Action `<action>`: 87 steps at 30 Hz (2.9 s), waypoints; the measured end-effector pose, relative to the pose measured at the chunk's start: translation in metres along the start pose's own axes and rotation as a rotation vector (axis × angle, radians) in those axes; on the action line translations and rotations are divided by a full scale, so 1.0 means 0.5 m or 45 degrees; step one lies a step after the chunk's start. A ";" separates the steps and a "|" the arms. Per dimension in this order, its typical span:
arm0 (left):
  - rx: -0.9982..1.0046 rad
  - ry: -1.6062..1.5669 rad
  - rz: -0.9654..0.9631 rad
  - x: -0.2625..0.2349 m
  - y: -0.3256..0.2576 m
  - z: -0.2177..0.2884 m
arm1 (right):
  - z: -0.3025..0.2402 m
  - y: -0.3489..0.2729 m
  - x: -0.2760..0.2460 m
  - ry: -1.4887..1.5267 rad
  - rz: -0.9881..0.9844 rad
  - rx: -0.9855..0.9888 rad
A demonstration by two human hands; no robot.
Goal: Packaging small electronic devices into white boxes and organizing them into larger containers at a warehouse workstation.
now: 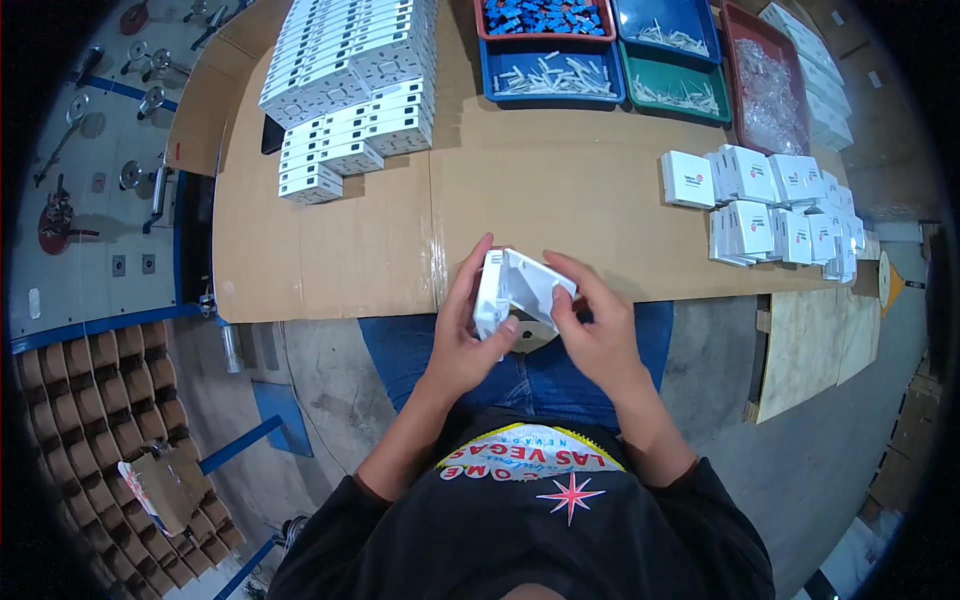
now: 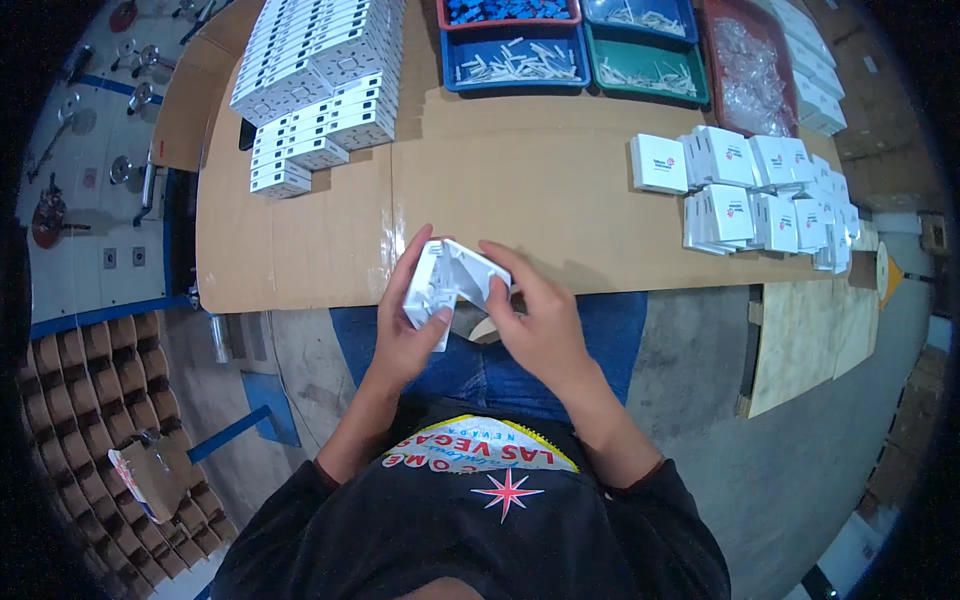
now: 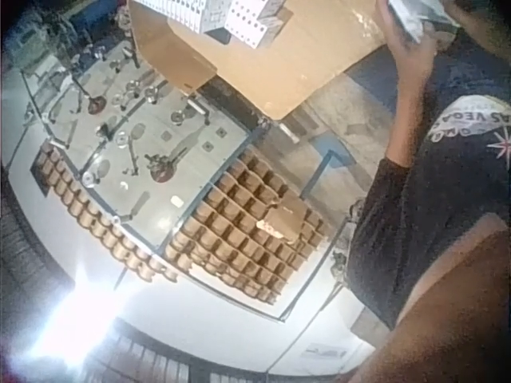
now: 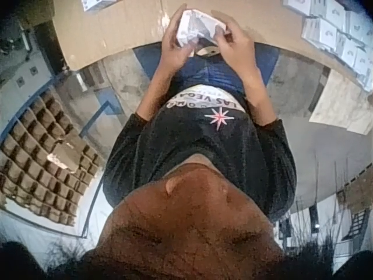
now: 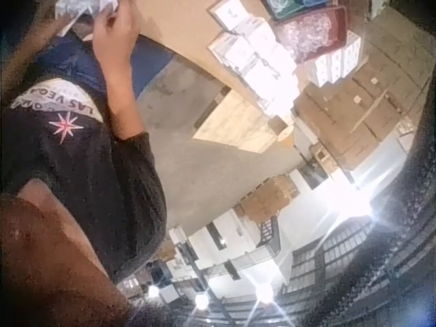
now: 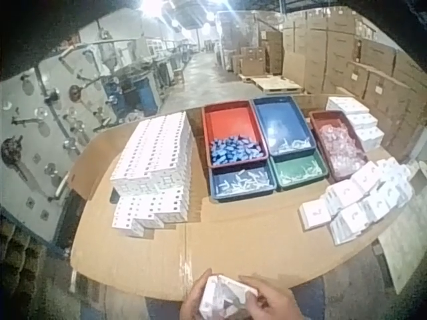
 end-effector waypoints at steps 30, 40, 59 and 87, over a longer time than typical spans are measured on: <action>-0.057 1.437 -0.181 -0.027 0.168 -0.169 | 0.274 0.224 -0.119 -0.363 0.688 0.000; 0.117 1.479 -0.170 -0.052 0.137 -0.181 | 0.227 0.155 -0.129 -0.498 0.682 -0.284; 0.212 1.635 -0.151 -0.037 0.143 -0.173 | 0.323 0.132 -0.169 0.016 0.595 -0.031; 0.197 1.429 -0.063 -0.051 0.137 -0.164 | 0.230 0.637 -0.899 -1.217 0.686 0.081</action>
Point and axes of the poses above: each hand's wrist, its own y-axis towards the middle knuckle, its own x-axis out of the palm, z = x × y, the point moved 8 cm from there along y, towards the middle knuckle, and after that the axes turned 7 degrees about x, right-handed, at the moved point
